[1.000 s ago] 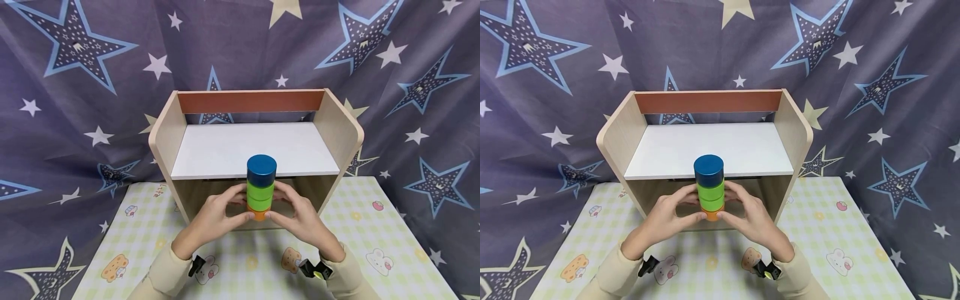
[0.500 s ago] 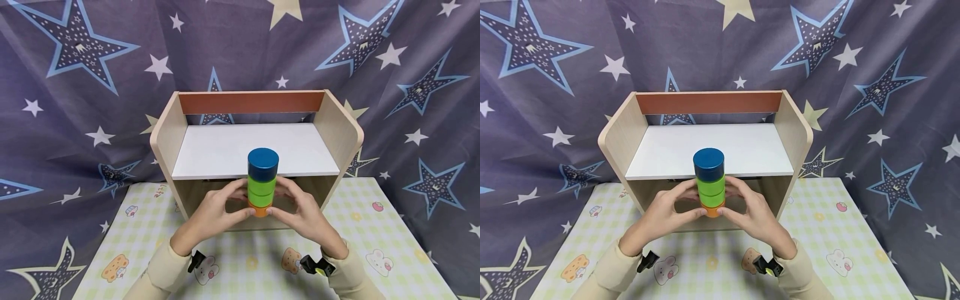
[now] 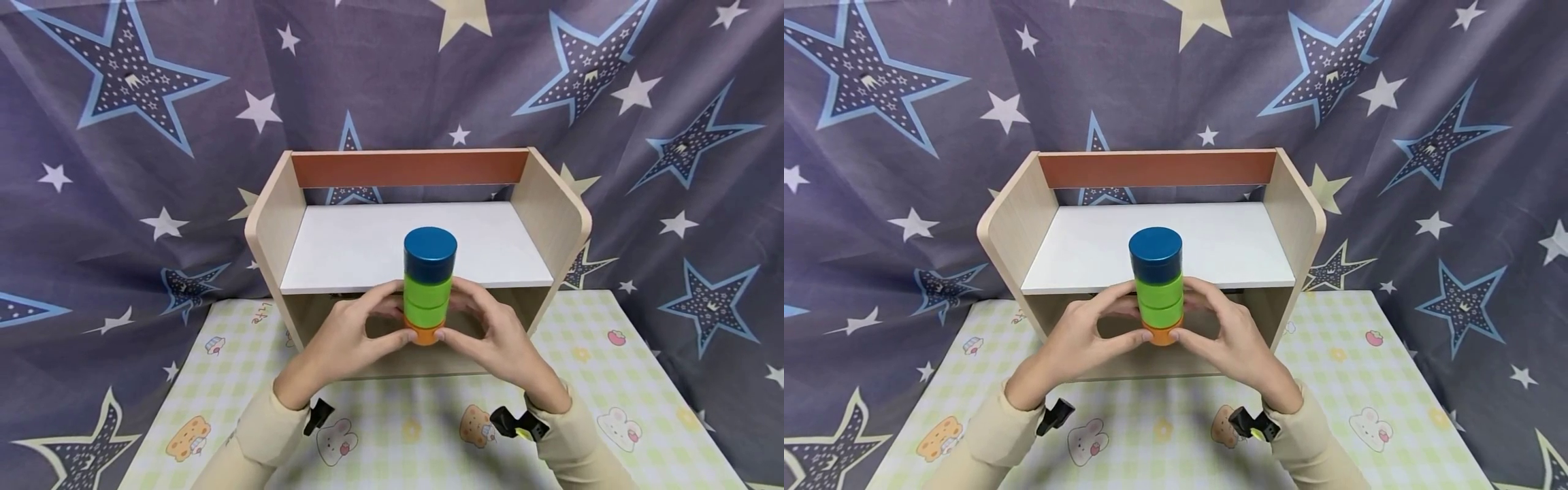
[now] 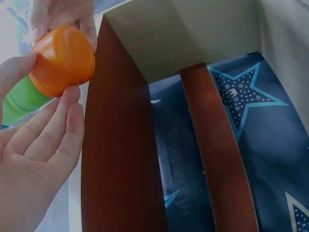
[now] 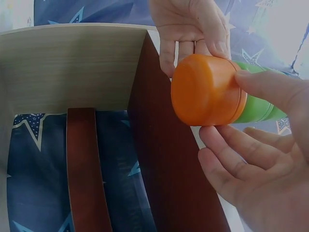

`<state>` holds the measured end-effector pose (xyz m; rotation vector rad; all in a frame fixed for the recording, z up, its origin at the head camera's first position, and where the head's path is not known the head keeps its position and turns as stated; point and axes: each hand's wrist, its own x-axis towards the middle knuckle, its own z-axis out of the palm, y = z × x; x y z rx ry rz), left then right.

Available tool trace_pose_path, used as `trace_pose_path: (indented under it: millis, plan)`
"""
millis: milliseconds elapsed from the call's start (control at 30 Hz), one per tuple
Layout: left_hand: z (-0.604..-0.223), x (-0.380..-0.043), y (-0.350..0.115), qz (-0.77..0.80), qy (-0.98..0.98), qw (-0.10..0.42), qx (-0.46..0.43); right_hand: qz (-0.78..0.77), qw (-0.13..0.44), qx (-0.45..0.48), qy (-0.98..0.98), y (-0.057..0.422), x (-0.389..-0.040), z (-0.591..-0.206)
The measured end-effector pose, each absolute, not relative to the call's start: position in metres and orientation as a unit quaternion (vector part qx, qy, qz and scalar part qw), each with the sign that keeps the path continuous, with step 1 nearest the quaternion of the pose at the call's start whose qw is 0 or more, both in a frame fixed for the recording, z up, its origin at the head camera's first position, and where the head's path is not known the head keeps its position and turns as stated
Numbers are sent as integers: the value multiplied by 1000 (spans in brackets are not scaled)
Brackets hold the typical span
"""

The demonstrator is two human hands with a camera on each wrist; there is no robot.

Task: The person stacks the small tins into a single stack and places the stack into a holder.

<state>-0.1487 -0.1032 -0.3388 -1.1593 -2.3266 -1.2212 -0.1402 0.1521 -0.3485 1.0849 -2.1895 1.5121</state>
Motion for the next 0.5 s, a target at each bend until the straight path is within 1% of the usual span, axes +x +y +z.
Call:
trace_pose_path:
  millis: [500]
  plan:
    - [-321, -156, -101, -400, -803, 163, -411, 529, 151, 390, -738, 152, -150, -334]
